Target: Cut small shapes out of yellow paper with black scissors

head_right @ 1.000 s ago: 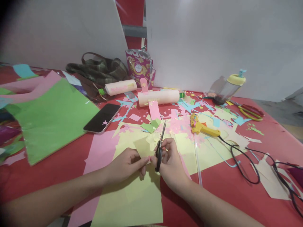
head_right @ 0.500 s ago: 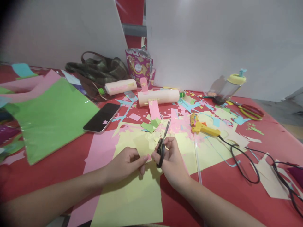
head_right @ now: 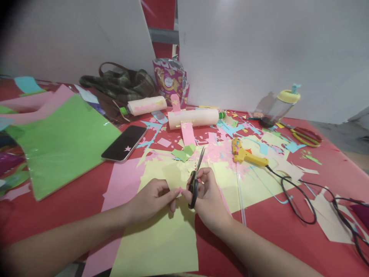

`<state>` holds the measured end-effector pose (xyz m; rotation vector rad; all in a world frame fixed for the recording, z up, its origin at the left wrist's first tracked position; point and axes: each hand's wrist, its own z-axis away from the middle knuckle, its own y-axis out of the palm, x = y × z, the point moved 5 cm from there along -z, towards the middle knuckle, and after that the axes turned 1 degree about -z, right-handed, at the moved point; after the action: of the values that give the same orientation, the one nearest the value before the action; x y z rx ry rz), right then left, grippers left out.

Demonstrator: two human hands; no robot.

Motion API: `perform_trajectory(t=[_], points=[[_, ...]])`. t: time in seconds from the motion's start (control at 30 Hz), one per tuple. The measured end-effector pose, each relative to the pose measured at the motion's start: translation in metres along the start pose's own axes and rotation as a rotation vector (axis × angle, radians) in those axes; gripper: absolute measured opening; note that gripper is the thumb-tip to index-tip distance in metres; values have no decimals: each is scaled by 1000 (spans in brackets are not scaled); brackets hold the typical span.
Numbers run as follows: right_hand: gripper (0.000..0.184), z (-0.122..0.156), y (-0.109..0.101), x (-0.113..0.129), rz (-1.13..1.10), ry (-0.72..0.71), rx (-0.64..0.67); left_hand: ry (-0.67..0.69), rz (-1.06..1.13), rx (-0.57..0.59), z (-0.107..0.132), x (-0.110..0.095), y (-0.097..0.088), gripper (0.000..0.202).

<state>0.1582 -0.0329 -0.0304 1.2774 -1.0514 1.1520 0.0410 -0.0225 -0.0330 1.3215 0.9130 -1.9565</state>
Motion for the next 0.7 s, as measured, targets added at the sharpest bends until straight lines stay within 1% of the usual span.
perform_trajectory(t=[0.17, 0.4, 0.53, 0.7], points=[[34, 0, -1, 0, 2, -3, -8, 8, -18, 21, -1, 1, 1, 39], [36, 1, 1, -2, -24, 30, 11, 28, -29, 38, 0, 3, 1, 37], [36, 1, 0, -2, -19, 32, 7, 31, -12, 36, 1, 4, 2, 36], [37, 1, 0, -3, -30, 37, 14, 48, 21, -2, 0, 4, 1, 31]])
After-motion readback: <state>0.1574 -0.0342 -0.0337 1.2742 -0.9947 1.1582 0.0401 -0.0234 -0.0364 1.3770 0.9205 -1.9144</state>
